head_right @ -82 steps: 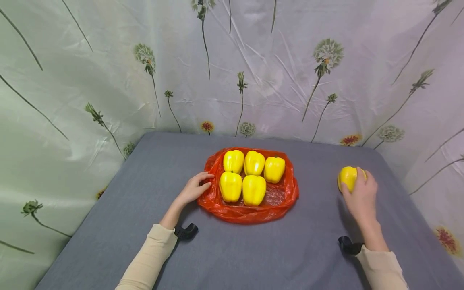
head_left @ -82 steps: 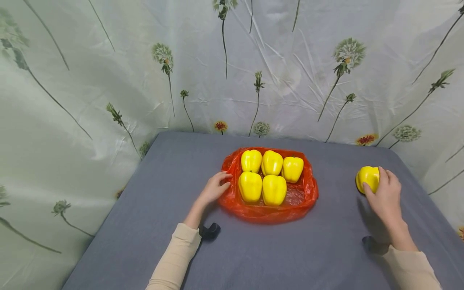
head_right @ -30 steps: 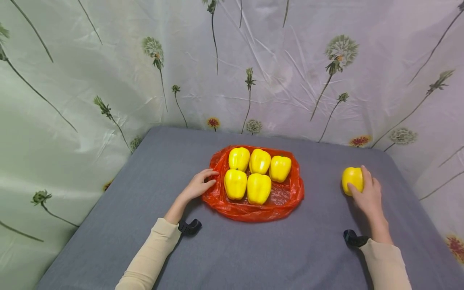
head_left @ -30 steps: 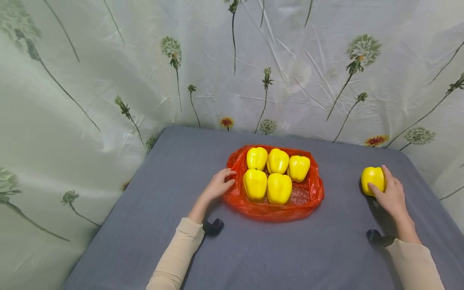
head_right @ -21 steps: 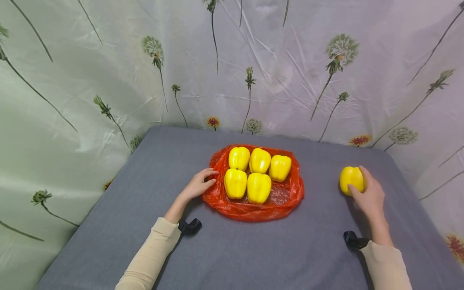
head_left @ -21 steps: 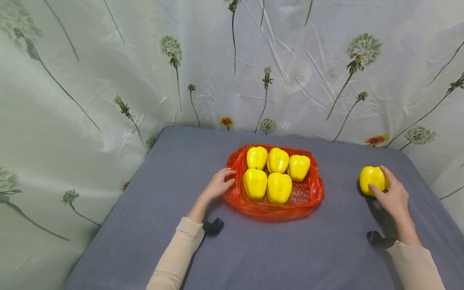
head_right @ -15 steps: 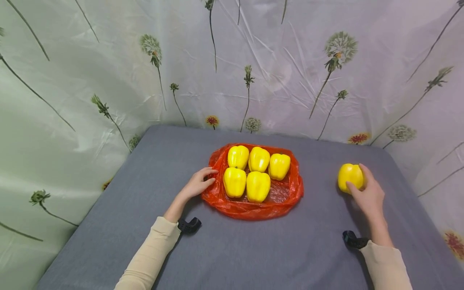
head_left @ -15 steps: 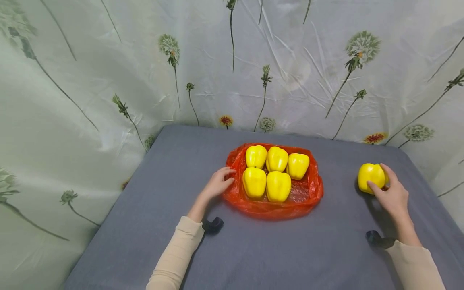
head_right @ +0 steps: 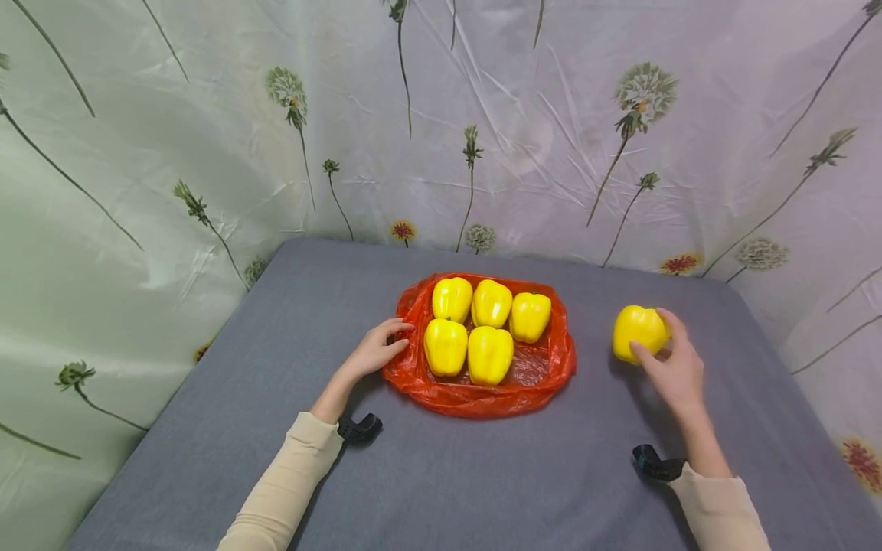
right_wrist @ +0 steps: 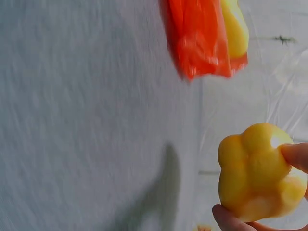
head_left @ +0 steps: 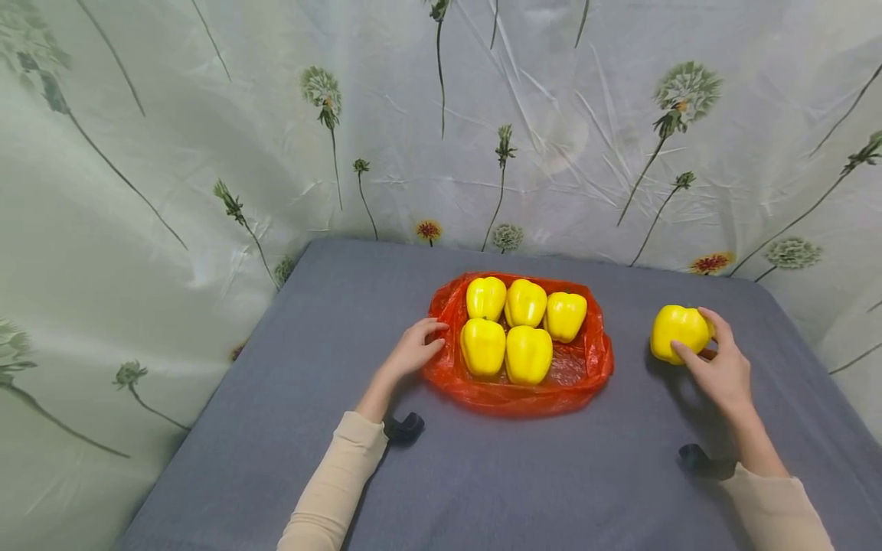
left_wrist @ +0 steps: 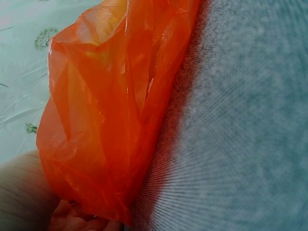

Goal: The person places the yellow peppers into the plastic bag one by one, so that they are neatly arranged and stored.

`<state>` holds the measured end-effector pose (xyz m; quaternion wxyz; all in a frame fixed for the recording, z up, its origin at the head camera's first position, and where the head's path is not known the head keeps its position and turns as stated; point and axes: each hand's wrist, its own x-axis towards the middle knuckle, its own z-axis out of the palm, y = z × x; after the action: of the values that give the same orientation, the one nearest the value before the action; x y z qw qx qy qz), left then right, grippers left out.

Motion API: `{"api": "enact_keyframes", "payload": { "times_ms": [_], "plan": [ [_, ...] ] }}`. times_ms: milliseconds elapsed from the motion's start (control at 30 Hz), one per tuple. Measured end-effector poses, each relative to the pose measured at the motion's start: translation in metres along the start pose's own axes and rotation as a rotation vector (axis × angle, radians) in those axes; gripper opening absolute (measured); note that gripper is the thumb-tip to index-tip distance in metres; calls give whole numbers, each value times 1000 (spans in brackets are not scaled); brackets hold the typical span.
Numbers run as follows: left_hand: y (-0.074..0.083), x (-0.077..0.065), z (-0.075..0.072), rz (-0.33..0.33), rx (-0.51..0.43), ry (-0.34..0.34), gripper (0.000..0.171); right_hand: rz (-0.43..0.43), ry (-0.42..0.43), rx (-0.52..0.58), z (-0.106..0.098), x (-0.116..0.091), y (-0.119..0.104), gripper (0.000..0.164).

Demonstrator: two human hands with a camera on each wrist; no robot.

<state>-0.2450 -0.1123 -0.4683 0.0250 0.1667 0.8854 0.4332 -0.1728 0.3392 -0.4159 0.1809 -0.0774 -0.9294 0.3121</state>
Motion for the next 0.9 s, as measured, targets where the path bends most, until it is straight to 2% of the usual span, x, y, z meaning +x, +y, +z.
{"api": "enact_keyframes", "payload": {
  "times_ms": [300,533,900],
  "plan": [
    [0,-1,1,-12,2,-11,35,-33,-22,90,10,-13,-22,68],
    [1,-1,1,30,15,21,35,-79,-27,115,16,-20,-33,68],
    [1,-1,0,3,17,6,37,-93,-118,181,30,-30,-47,69]
  ]
}}
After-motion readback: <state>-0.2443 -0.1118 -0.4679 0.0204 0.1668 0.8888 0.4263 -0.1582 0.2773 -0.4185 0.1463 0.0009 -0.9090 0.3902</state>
